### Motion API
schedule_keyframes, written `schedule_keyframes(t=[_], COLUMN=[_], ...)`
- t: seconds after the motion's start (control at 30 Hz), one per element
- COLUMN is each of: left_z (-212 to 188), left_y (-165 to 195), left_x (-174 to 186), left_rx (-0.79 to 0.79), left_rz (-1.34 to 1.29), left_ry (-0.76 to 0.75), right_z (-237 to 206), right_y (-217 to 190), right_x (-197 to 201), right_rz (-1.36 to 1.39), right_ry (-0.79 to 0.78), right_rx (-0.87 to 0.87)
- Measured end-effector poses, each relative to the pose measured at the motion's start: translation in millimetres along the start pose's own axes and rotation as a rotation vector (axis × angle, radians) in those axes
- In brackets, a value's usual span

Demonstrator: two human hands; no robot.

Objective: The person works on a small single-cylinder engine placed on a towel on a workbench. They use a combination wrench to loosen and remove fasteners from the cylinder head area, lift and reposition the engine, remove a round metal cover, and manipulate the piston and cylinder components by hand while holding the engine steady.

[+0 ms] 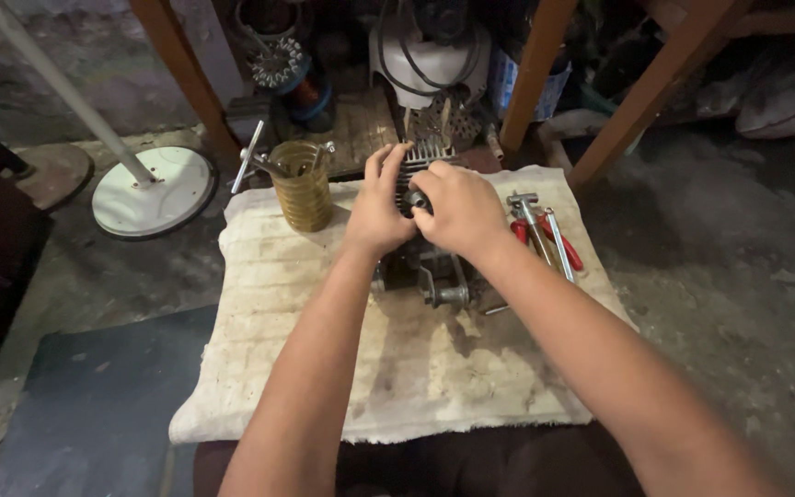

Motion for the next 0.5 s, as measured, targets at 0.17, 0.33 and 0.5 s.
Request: schedule_keyframes(t=[0.17,0.33,0.5], left_z=[0,0,-4], left_y=[3,9,8], left_x=[1,3,4], left_rx=[0.063,0.05,0.032], left_rz=[0.013,0.021,0.013], left_ry=[-0.019,-0.016,-0.003], right_z=[-7,-18,-21], right_y=[3,-6,-24], right_x=[-1,14,18], right_rz=[0.023,0.008,-0.039], right_ry=[0.043,0.16,0.159], right_rx=[0.019,0.128,0.209])
Point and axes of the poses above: each hand's wrist, its own z-axis towards the middle knuckle, its own x-axis out of the back of the hand, y = z × x, the point moved 9 cm from there along z, towards the middle knuckle, and after that the axes turned 3 degrees about -z, right-handed, at the moved point
